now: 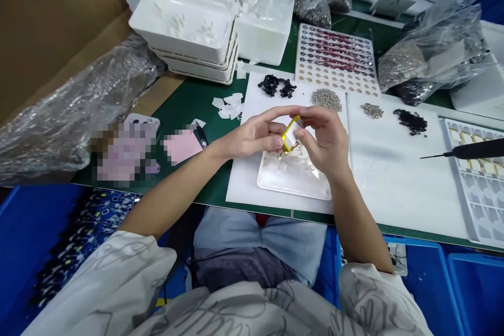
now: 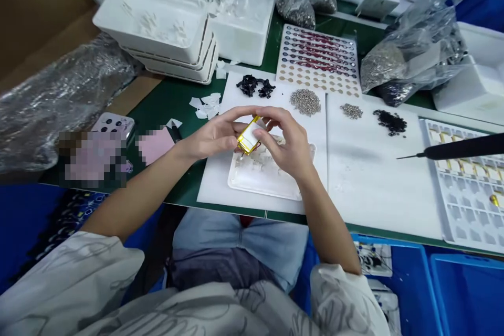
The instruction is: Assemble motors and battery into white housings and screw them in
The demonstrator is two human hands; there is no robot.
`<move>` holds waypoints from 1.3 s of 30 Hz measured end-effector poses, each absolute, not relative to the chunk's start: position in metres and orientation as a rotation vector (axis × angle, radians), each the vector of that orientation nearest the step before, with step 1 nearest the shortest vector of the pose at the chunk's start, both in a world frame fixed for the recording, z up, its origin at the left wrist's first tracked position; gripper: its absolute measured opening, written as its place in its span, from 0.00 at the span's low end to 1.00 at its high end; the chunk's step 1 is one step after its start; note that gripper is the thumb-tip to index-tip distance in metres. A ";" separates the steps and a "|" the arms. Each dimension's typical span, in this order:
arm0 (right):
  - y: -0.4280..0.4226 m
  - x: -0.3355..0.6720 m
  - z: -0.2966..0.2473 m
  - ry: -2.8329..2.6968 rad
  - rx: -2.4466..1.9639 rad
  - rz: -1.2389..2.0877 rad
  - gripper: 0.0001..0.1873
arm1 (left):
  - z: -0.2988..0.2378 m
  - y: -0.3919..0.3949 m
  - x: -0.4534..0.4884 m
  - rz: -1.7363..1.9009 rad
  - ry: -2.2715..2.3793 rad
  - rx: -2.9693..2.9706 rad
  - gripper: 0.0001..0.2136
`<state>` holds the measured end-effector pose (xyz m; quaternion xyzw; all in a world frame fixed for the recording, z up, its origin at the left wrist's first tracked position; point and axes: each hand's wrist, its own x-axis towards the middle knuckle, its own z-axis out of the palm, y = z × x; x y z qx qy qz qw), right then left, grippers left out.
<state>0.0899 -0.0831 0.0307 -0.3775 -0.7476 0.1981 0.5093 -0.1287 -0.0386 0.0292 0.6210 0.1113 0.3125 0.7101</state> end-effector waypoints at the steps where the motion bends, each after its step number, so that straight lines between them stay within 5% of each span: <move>1: -0.083 0.090 0.030 -1.823 -0.889 0.418 0.17 | 0.030 -0.039 -0.128 0.704 0.244 1.391 0.37; 8: -0.086 0.089 0.033 -1.856 -0.963 0.336 0.09 | 0.034 -0.045 -0.120 0.759 0.241 1.407 0.35; 18: -0.093 0.085 0.027 -1.760 -1.064 0.475 0.30 | 0.026 -0.050 -0.120 1.077 0.548 1.641 0.33; 22: -0.093 0.082 0.028 -1.704 -1.043 0.573 0.24 | 0.017 -0.054 -0.118 1.166 0.642 1.763 0.33; 27: -0.095 0.084 0.036 -1.637 -1.040 0.679 0.18 | 0.021 -0.049 -0.120 1.160 0.579 1.595 0.46; 33: -0.093 0.087 0.032 -1.577 -0.896 0.813 0.14 | 0.033 -0.045 -0.125 1.011 0.350 1.529 0.34; 39: -0.087 0.086 0.027 -1.728 -0.821 0.628 0.13 | 0.020 -0.033 -0.121 1.236 0.211 1.711 0.24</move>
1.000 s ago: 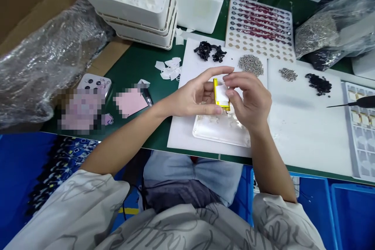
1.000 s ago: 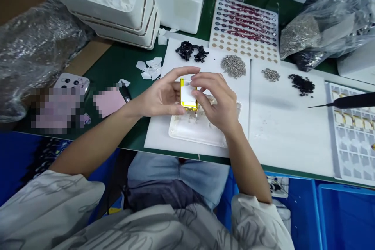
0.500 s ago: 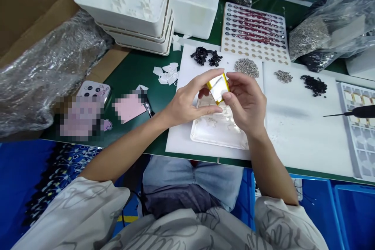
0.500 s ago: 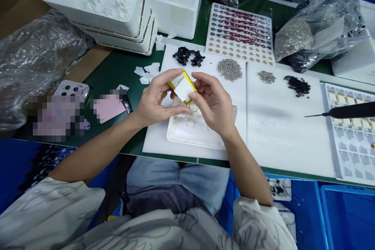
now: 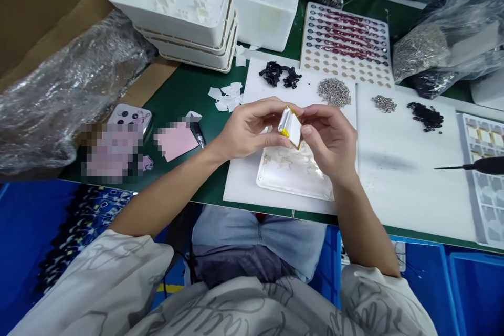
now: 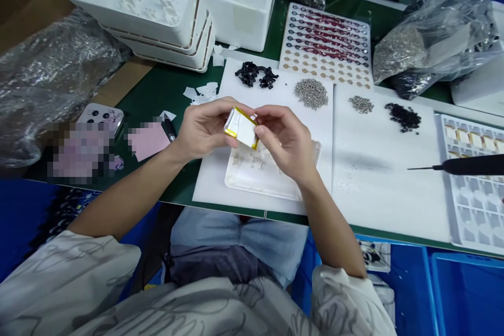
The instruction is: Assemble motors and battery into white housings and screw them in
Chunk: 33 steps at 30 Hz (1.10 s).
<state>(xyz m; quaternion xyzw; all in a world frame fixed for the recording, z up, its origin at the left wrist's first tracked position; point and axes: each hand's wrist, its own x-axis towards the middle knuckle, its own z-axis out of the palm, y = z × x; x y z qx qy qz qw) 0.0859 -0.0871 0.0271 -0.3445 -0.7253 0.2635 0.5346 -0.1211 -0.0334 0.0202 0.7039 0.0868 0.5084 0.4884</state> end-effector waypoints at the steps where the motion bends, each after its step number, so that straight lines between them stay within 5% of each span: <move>1: -0.087 0.085 0.027 -1.740 -0.826 0.531 0.14 | 0.018 -0.032 -0.121 1.263 0.212 1.755 0.24; 8: -0.089 0.083 0.032 -1.801 -0.764 0.082 0.14 | 0.014 -0.034 -0.116 1.351 0.176 2.031 0.26; 33: -0.087 0.089 0.036 -1.909 -0.683 0.134 0.08 | 0.026 -0.043 -0.121 1.259 0.177 2.077 0.25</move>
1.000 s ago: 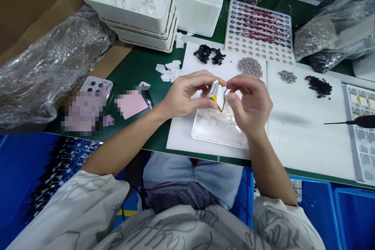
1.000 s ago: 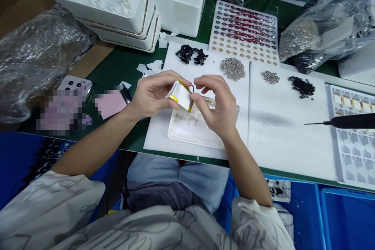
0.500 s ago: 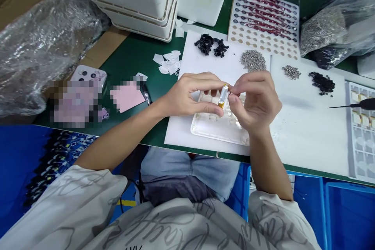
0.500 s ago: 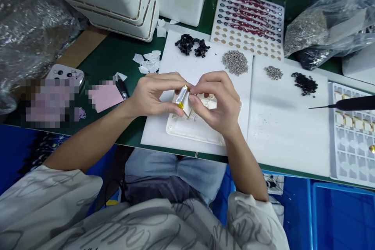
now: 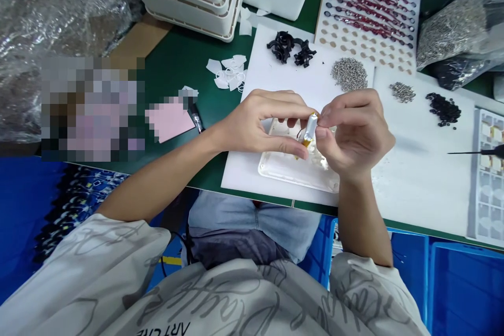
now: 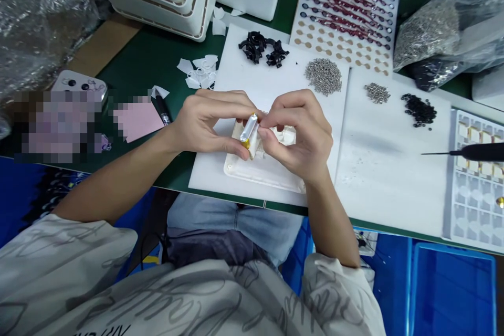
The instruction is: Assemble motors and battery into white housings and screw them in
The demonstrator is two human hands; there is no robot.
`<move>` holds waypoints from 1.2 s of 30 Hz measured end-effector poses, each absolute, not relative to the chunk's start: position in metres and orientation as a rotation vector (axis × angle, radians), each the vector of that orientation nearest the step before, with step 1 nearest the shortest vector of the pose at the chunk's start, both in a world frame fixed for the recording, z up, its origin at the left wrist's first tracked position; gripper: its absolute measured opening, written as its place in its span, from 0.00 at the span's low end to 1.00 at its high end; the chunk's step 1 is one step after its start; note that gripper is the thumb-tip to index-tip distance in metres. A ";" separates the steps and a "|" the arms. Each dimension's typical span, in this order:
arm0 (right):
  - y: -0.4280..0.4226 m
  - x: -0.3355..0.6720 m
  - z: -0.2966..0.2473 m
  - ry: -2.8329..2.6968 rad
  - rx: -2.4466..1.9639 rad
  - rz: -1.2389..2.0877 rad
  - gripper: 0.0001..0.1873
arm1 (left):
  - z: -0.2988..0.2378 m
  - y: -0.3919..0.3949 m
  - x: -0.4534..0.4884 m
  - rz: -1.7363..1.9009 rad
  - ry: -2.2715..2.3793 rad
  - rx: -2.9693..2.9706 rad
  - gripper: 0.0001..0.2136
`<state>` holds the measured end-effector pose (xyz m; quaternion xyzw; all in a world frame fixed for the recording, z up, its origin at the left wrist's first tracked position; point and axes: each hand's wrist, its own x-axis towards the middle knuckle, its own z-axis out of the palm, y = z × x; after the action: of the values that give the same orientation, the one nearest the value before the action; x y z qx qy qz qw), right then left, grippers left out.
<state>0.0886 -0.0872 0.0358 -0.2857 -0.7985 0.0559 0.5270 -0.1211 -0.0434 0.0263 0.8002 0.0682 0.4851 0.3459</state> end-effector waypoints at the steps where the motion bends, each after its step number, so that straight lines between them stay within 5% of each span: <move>1: -0.087 0.089 0.036 -1.908 -0.683 0.130 0.08 | 0.026 -0.044 -0.121 1.252 0.186 2.081 0.25; 36: -0.090 0.087 0.036 -1.886 -0.698 0.138 0.11 | 0.025 -0.043 -0.119 1.200 0.246 2.063 0.28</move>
<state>0.0872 -0.0896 0.0359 -0.2927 -0.7912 0.0579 0.5338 -0.1188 -0.0435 0.0253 0.8013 0.0955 0.4660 0.3628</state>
